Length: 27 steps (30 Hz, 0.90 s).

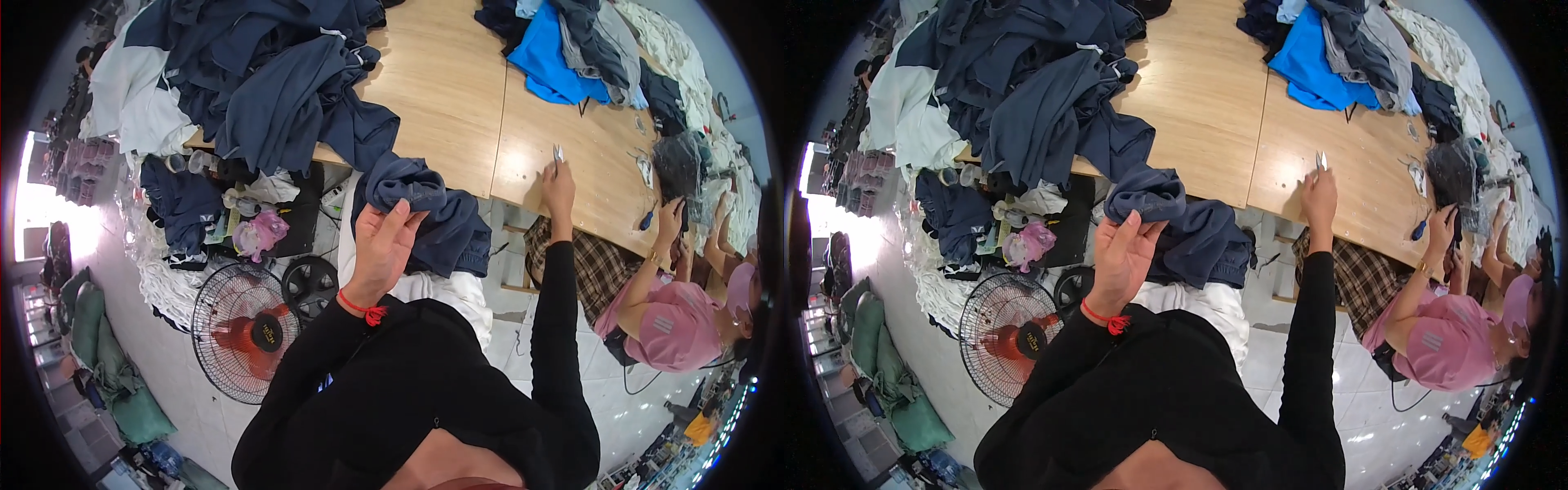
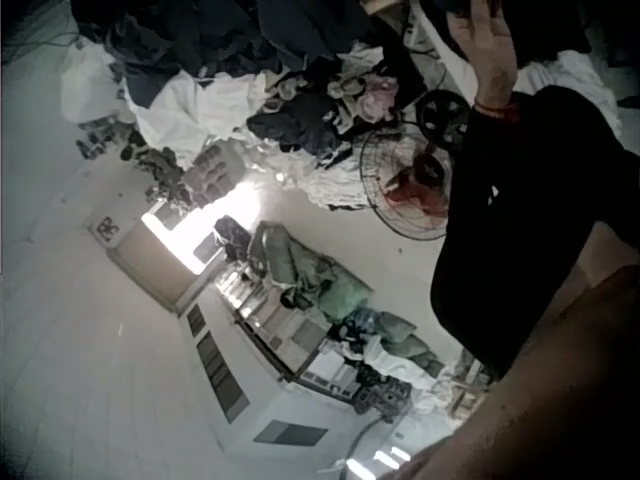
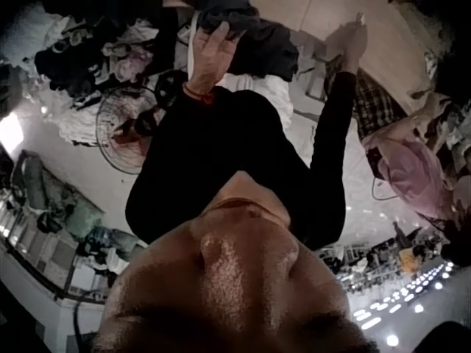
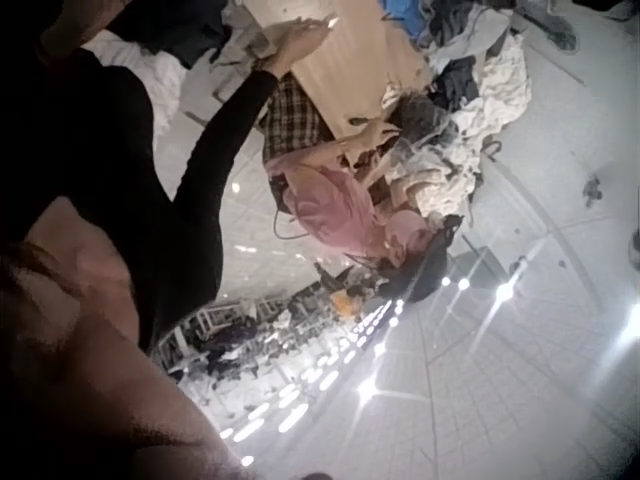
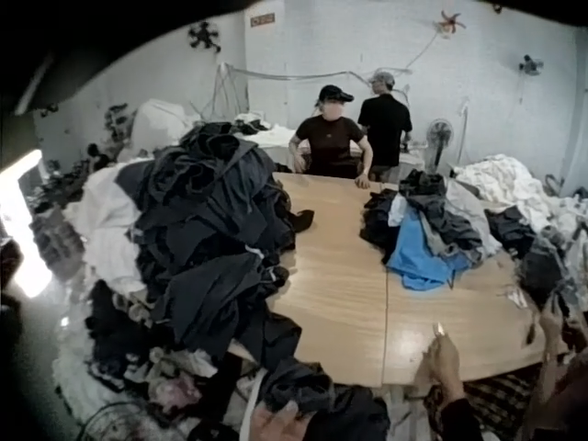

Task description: The recorder inspects pairs of pants for loose threads and uses small snips to trim them at a work table in a garment factory.

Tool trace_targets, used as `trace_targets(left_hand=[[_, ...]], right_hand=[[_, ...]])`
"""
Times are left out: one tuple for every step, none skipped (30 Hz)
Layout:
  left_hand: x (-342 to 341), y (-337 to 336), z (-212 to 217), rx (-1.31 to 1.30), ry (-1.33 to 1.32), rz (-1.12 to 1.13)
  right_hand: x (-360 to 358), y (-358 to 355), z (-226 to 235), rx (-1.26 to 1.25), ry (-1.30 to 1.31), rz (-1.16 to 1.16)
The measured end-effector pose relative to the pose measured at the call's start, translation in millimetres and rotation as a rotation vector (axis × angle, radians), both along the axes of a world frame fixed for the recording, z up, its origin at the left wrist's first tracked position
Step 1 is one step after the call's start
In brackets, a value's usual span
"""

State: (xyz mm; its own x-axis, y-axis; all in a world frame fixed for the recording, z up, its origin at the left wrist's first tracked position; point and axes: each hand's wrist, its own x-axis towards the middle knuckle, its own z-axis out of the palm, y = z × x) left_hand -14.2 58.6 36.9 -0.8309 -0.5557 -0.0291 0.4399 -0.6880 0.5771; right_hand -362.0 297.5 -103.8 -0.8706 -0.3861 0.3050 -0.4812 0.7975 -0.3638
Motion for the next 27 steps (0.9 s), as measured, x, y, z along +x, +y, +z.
trace_targets(left_hand=[[2.4, 0.2, -2.9, -0.012, -0.004, 0.030], [4.6, 0.8, -4.0, 0.026, -0.026, 0.034], [2.8, 1.3, -4.3, 0.028, -0.026, 0.044], [3.9, 2.3, -2.5, -0.030, -0.040, 0.062], [4.5, 3.4, -2.0, -0.087, -0.056, 0.076], [5.0, 4.4, -4.1, -0.084, -0.065, 0.076], [1.6, 2.7, -6.4, -0.069, -0.092, 0.082], [-0.6, 2.1, -7.3, -0.054, -0.119, 0.086], [-0.4, 3.3, -6.7, -0.053, -0.124, 0.073], [-0.1, 4.4, -5.7, -0.064, -0.150, 0.097], [-1.3, 5.7, -3.6, -0.073, -0.176, 0.115], [-2.5, 6.7, -2.3, -0.069, -0.183, 0.114], [-3.7, 7.3, -0.7, -0.067, -0.198, 0.105], [-4.3, 8.4, 1.3, -0.064, -0.214, 0.096], [-2.3, 11.3, 4.1, -0.068, -0.218, 0.097], [-3.1, 11.9, 4.9, -0.082, -0.237, 0.099], [-4.6, 12.0, 4.3, -0.099, -0.255, 0.099], [-5.4, 12.3, 3.5, -0.097, -0.262, 0.088], [-6.2, 13.7, 3.4, -0.107, -0.265, 0.076], [-5.3, 14.1, 2.8, -0.118, -0.268, 0.073], [-3.9, 14.3, 2.8, -0.120, -0.275, 0.068], [-3.4, 15.6, 3.6, -0.135, -0.276, 0.066], [-2.9, 16.4, 4.2, -0.150, -0.276, 0.065], [-2.4, 16.4, 4.4, -0.151, -0.278, 0.062], [-1.3, 17.2, 5.1, -0.172, -0.274, 0.053], [-0.1, 17.9, 5.8, -0.193, -0.270, 0.045], [0.8, 18.7, 6.5, -0.192, -0.270, 0.051]], right_hand=[[4.8, -4.0, -2.8, 0.047, -0.151, -0.059], [14.6, -4.3, -8.8, 0.071, -0.004, -0.089], [15.9, -2.9, -10.6, 0.073, -0.004, -0.079], [23.6, -2.8, -8.1, 0.158, 0.000, -0.099], [29.6, -2.3, -4.1, 0.245, 0.004, -0.122], [32.5, -1.3, -1.3, 0.249, -0.005, -0.121], [32.2, -1.0, 4.2, 0.281, 0.037, -0.073], [33.2, 1.4, 9.9, 0.314, 0.079, -0.027], [40.5, 7.0, 13.9, 0.317, 0.072, -0.039], [56.6, -0.5, 28.6, 0.035, -0.111, 0.024], [75.7, -6.2, 45.7, -0.245, -0.292, 0.080], [99.0, -14.5, 60.9, -0.461, -0.440, 0.128], [125.3, -21.7, 77.6, -0.677, -0.584, 0.168], [148.6, -25.9, 96.6, -0.778, -0.690, 0.203], [172.3, -29.8, 116.6, -0.890, -0.793, 0.249], [194.5, -34.4, 137.3, -0.924, -0.900, 0.250], [213.0, -39.8, 150.3, -0.873, -0.885, 0.260], [229.4, -42.4, 163.6, -0.791, -0.889, 0.283], [243.0, -52.3, 164.4, -0.789, -0.687, 0.370], [251.4, -55.8, 161.2, -0.734, -0.636, 0.367], [258.1, -58.8, 167.6, -0.651, -0.545, 0.369], [262.6, -63.4, 177.4, -0.564, -0.452, 0.371], [266.5, -68.5, 177.1, -0.625, -0.426, 0.329], [265.6, -68.3, 174.5, -0.626, -0.428, 0.325], [263.3, -67.1, 171.1, -0.598, -0.354, 0.343], [261.5, -67.1, 169.3, -0.569, -0.279, 0.362], [260.3, -68.4, 169.4, -0.567, -0.281, 0.368]])
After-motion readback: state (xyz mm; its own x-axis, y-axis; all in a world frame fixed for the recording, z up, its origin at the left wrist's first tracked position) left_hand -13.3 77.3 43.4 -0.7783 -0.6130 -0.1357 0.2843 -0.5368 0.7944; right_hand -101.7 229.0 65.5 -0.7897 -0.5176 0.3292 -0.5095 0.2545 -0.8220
